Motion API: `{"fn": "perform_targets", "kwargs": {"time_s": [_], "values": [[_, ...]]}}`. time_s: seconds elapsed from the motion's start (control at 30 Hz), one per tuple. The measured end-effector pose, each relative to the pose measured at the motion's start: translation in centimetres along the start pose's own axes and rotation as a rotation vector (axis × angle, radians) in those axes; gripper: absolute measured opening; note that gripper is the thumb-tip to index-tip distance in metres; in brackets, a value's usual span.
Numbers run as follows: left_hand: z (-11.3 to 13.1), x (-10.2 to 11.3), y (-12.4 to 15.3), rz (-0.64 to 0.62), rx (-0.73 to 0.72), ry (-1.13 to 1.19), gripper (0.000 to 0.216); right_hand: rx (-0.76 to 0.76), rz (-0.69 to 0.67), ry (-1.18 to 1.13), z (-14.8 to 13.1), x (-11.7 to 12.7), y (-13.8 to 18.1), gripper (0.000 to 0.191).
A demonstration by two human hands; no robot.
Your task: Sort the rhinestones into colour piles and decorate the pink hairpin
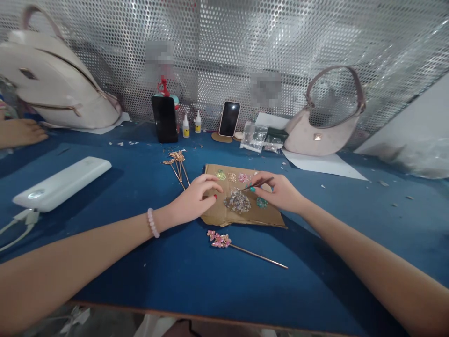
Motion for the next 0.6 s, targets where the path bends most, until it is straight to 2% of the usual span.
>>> {"fn": "perform_targets", "kwargs": {"time_s": [0.43,0.6], "values": [[-0.16,-0.13,0.02,0.000,-0.006,0.014,0.023,-0.003,0.019,0.039,0.08,0.28,0.04,0.011],[0.00,-0.05,-0.06,0.014,-0.022,0.002,0.022,-0.016,-0.039,0.010,-0.37,-0.23,0.23,0.011]]}}
Point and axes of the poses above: each hand's wrist, its own y-axis away from the middle knuckle, its own x-axis out of the back of the hand, z = x × y, the point moved 7 cm from there along -y, towards the middle knuckle, and after that the axes turned 10 degrees about -x, right-handed, at the moved point
